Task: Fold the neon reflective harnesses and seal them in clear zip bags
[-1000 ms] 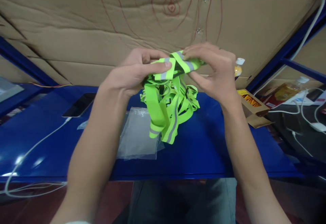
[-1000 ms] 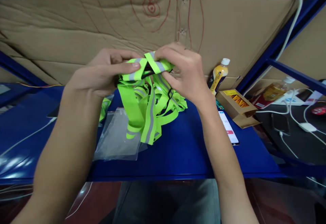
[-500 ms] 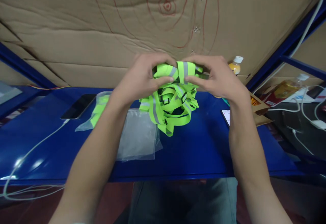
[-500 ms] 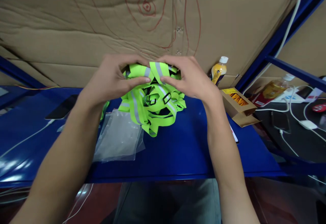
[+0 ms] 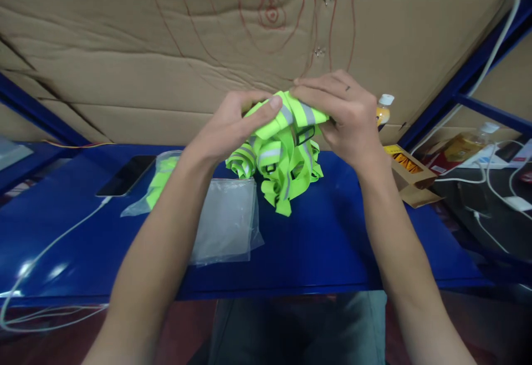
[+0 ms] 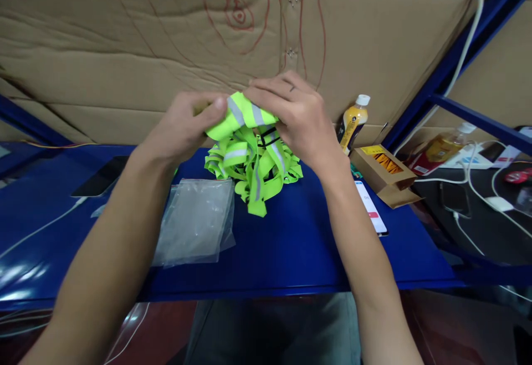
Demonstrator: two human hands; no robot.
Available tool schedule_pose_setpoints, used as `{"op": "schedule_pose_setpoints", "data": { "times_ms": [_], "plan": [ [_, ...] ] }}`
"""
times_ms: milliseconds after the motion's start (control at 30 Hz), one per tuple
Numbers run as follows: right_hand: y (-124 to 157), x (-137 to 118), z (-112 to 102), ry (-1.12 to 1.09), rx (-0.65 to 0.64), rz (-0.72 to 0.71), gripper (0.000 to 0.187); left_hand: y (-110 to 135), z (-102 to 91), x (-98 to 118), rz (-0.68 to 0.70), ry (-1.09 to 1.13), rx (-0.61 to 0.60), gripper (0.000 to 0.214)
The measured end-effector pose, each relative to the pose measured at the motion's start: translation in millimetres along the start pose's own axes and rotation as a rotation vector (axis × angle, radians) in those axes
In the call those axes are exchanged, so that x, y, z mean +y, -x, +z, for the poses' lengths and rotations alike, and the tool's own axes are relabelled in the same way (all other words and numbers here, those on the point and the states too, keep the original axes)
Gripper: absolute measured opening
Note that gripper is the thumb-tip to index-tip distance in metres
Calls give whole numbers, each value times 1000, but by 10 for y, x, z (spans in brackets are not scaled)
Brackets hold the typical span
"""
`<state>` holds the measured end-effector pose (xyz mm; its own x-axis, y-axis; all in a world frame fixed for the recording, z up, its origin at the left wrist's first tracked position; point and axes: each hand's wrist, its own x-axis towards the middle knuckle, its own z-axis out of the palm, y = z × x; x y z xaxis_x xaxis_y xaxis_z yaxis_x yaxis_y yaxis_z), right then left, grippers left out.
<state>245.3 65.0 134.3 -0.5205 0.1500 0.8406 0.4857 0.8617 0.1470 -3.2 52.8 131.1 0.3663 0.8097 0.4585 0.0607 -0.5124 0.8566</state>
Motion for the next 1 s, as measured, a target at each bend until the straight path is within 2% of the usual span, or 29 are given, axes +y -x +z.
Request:
{"op": "schedule_pose_setpoints", "data": {
  "times_ms": [100, 233, 433, 533, 600, 733, 867, 933, 1000],
  "plan": [
    [-28, -77, 16, -93, -54, 58, 42, 2, 18, -29, -14, 30, 37, 39],
    [-44, -101, -33, -280, -244, 171, 65, -3, -47, -9, 87, -52, 75, 34],
    [11, 39, -97, -414, -343, 317, 47, 57, 1, 180, 130, -235, 19, 24],
    [12, 22, -140, -377, -334, 343, 45, 26, 19, 137, 227, -285, 62, 26],
    [1, -12, -164, -321, -287, 334, 40, -14, -9, 59, 245, -315, 23, 27],
    [-9, -44, -150, -271, -217, 221, 16, -64, -84, -83, 175, -311, -143, 45],
    [-1, -25, -61, -252, -101, 92, 25, -60, -103, -127, 60, 12, -143, 59],
    [-9, -34, -18, -234, -63, 51, 30, -51, -99, -119, -70, 136, -176, 54],
    [-25, -61, 8, -207, -86, 68, 33, -44, -91, -102, -166, 183, -228, 47]
  ]
}}
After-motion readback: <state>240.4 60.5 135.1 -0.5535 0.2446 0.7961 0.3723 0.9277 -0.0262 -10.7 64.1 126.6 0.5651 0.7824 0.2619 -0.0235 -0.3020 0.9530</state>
